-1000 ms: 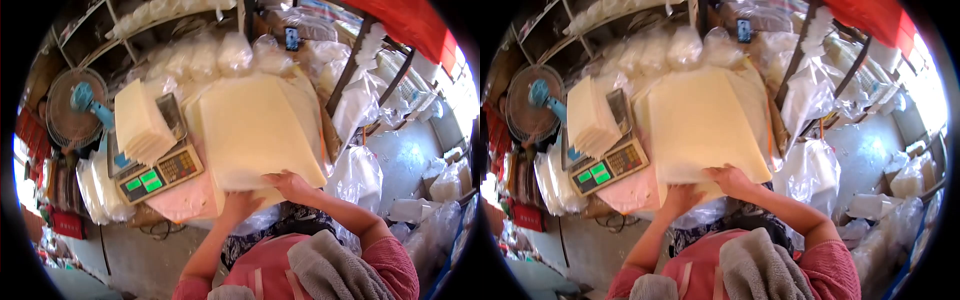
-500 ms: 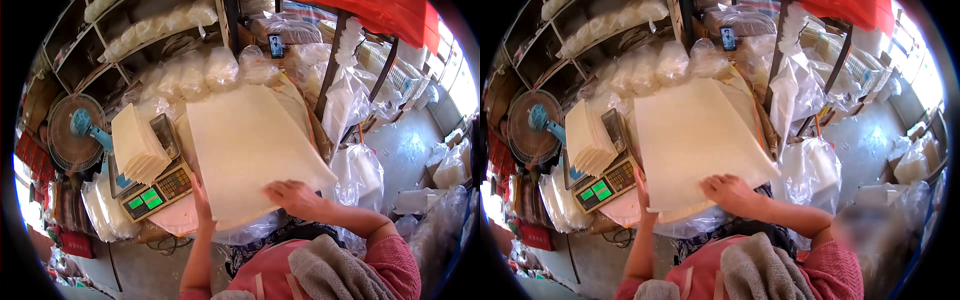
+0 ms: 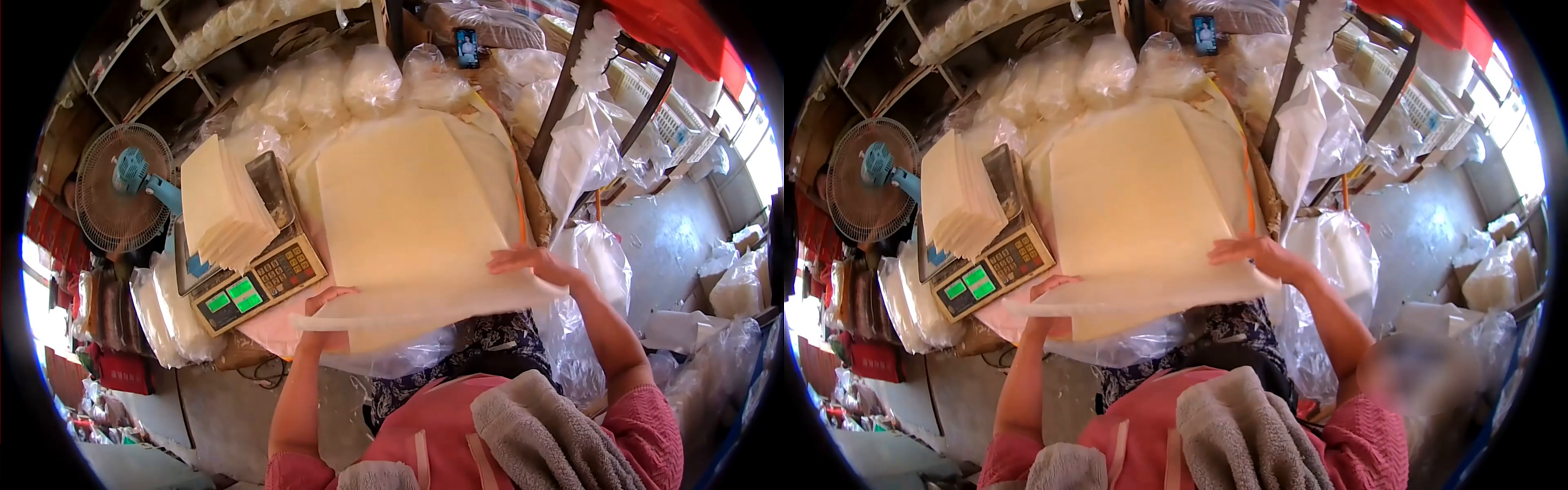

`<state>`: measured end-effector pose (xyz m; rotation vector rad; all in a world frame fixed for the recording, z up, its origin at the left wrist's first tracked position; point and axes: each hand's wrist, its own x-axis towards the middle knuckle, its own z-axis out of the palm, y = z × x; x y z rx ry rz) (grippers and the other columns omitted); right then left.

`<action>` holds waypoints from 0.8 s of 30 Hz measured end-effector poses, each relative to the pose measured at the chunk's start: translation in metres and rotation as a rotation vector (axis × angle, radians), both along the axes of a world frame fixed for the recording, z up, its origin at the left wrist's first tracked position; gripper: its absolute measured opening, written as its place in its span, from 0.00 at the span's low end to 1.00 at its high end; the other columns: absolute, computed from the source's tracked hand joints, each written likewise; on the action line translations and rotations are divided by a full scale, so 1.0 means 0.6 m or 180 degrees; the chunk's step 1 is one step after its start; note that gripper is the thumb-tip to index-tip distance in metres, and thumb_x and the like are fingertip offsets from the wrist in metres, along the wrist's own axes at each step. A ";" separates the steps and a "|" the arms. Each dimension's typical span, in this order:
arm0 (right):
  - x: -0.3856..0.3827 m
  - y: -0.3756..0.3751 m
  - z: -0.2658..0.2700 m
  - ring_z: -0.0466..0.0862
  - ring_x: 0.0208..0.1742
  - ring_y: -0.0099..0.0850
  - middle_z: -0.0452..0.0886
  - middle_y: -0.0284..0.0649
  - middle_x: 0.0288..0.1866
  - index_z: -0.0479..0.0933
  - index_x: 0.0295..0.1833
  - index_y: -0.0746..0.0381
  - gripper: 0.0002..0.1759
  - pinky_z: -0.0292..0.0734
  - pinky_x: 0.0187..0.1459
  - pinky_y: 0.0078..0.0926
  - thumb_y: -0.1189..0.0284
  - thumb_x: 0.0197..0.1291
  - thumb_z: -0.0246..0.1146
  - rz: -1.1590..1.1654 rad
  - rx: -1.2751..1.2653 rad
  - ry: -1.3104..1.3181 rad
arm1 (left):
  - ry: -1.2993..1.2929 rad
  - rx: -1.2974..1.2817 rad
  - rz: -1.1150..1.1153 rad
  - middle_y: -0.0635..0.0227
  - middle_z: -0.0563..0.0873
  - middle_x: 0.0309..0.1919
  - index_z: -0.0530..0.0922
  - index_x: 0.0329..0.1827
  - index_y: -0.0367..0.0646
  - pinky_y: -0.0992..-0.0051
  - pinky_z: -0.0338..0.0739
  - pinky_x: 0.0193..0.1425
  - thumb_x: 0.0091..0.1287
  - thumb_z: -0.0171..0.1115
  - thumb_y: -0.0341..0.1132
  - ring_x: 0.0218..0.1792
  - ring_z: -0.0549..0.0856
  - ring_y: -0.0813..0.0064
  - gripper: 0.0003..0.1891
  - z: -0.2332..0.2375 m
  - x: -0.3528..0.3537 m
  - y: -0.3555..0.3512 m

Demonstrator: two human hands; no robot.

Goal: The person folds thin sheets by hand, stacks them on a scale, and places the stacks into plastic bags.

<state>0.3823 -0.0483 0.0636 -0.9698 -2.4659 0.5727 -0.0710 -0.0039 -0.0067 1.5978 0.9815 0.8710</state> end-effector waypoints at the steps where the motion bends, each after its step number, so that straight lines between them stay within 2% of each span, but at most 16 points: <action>1: -0.004 0.001 -0.009 0.84 0.50 0.35 0.83 0.41 0.52 0.78 0.58 0.59 0.24 0.78 0.49 0.29 0.82 0.53 0.56 -0.0750 -0.0520 0.0067 | 0.0126 -0.0001 0.0077 0.65 0.86 0.44 0.82 0.44 0.34 0.77 0.77 0.51 0.61 0.61 0.27 0.44 0.83 0.78 0.10 0.000 0.000 0.004; 3: -0.027 0.004 -0.021 0.86 0.45 0.32 0.85 0.43 0.46 0.79 0.56 0.60 0.19 0.78 0.44 0.27 0.74 0.57 0.62 -0.2249 -0.1561 0.0195 | 0.0370 -0.0373 0.0547 0.65 0.86 0.41 0.80 0.48 0.34 0.78 0.77 0.48 0.60 0.61 0.25 0.41 0.83 0.79 0.13 0.009 0.011 0.016; 4: -0.043 0.013 -0.020 0.84 0.34 0.29 0.84 0.44 0.32 0.79 0.48 0.64 0.20 0.76 0.35 0.28 0.62 0.55 0.69 -0.2541 -0.1592 0.0959 | 0.0492 -0.0557 0.0776 0.66 0.86 0.39 0.79 0.50 0.34 0.79 0.77 0.46 0.60 0.61 0.25 0.39 0.83 0.79 0.14 0.015 0.022 0.021; 7: -0.050 0.060 -0.063 0.81 0.30 0.28 0.79 0.44 0.26 0.75 0.39 0.66 0.19 0.72 0.30 0.28 0.62 0.53 0.70 -0.3013 -0.1010 0.0579 | -0.0375 -0.0666 0.1234 0.53 0.82 0.51 0.72 0.61 0.36 0.71 0.75 0.53 0.58 0.63 0.25 0.49 0.82 0.72 0.25 0.019 0.057 0.034; 8: -0.052 0.073 -0.080 0.81 0.29 0.36 0.77 0.46 0.25 0.72 0.36 0.66 0.22 0.70 0.30 0.35 0.59 0.52 0.71 -0.3045 -0.0893 0.0578 | 0.0409 -0.0003 0.1456 0.51 0.77 0.57 0.69 0.65 0.39 0.67 0.71 0.58 0.59 0.63 0.28 0.54 0.78 0.67 0.28 0.023 0.073 0.034; 10: -0.070 0.080 -0.063 0.81 0.33 0.42 0.78 0.49 0.28 0.72 0.39 0.65 0.23 0.72 0.34 0.38 0.57 0.52 0.70 -0.3165 -0.0976 0.0289 | 0.1975 0.1334 0.1839 0.46 0.67 0.67 0.63 0.71 0.44 0.57 0.64 0.67 0.59 0.63 0.33 0.66 0.69 0.58 0.34 0.035 0.104 0.029; 13: -0.076 0.089 -0.066 0.81 0.37 0.50 0.80 0.52 0.31 0.73 0.46 0.64 0.26 0.73 0.39 0.42 0.55 0.51 0.68 -0.3237 -0.0945 0.0049 | 0.2627 0.1765 0.0694 0.49 0.52 0.74 0.61 0.73 0.51 0.44 0.47 0.73 0.60 0.64 0.47 0.74 0.51 0.48 0.37 0.028 0.123 0.032; 14: -0.075 0.093 -0.068 0.80 0.38 0.52 0.80 0.52 0.32 0.73 0.49 0.64 0.28 0.73 0.41 0.43 0.55 0.51 0.68 -0.3242 -0.0908 0.0000 | 0.2836 0.1677 0.0531 0.50 0.52 0.74 0.61 0.73 0.52 0.43 0.46 0.73 0.60 0.63 0.50 0.75 0.51 0.47 0.37 0.027 0.132 0.027; 17: -0.077 0.093 -0.062 0.80 0.49 0.50 0.80 0.52 0.49 0.70 0.61 0.62 0.32 0.75 0.46 0.42 0.56 0.54 0.66 -0.3150 -0.0815 -0.0136 | 0.3250 0.1502 0.0207 0.52 0.54 0.74 0.63 0.73 0.54 0.39 0.43 0.72 0.60 0.60 0.59 0.75 0.50 0.46 0.39 0.026 0.143 0.011; 19: -0.105 0.075 -0.036 0.73 0.59 0.52 0.71 0.51 0.62 0.66 0.66 0.62 0.33 0.72 0.54 0.44 0.59 0.58 0.63 -0.2967 -0.0136 -0.0332 | 0.3241 0.1520 0.0229 0.52 0.54 0.74 0.63 0.72 0.53 0.38 0.43 0.72 0.59 0.59 0.62 0.75 0.50 0.45 0.40 0.019 0.143 0.015; 20: -0.121 0.067 -0.027 0.70 0.64 0.52 0.67 0.51 0.68 0.63 0.69 0.61 0.33 0.71 0.58 0.45 0.60 0.60 0.61 -0.2874 0.0222 -0.0424 | 0.3241 0.1521 0.0229 0.52 0.54 0.74 0.64 0.72 0.53 0.38 0.43 0.72 0.60 0.59 0.62 0.75 0.50 0.45 0.39 0.016 0.142 0.015; 23: -0.152 0.049 -0.076 0.56 0.73 0.56 0.53 0.49 0.75 0.61 0.70 0.61 0.29 0.59 0.68 0.51 0.64 0.66 0.54 -0.2116 0.0851 -0.0892 | 0.3215 0.1691 0.0188 0.52 0.55 0.74 0.64 0.71 0.52 0.38 0.45 0.71 0.60 0.60 0.59 0.74 0.51 0.44 0.38 0.011 0.141 0.015; 24: -0.154 0.041 -0.093 0.55 0.74 0.55 0.54 0.50 0.75 0.62 0.70 0.61 0.28 0.55 0.69 0.52 0.65 0.66 0.53 -0.2086 0.0761 -0.0894 | 0.3199 0.1804 0.0159 0.52 0.56 0.73 0.65 0.71 0.52 0.39 0.46 0.71 0.60 0.60 0.58 0.74 0.52 0.45 0.37 0.010 0.137 0.014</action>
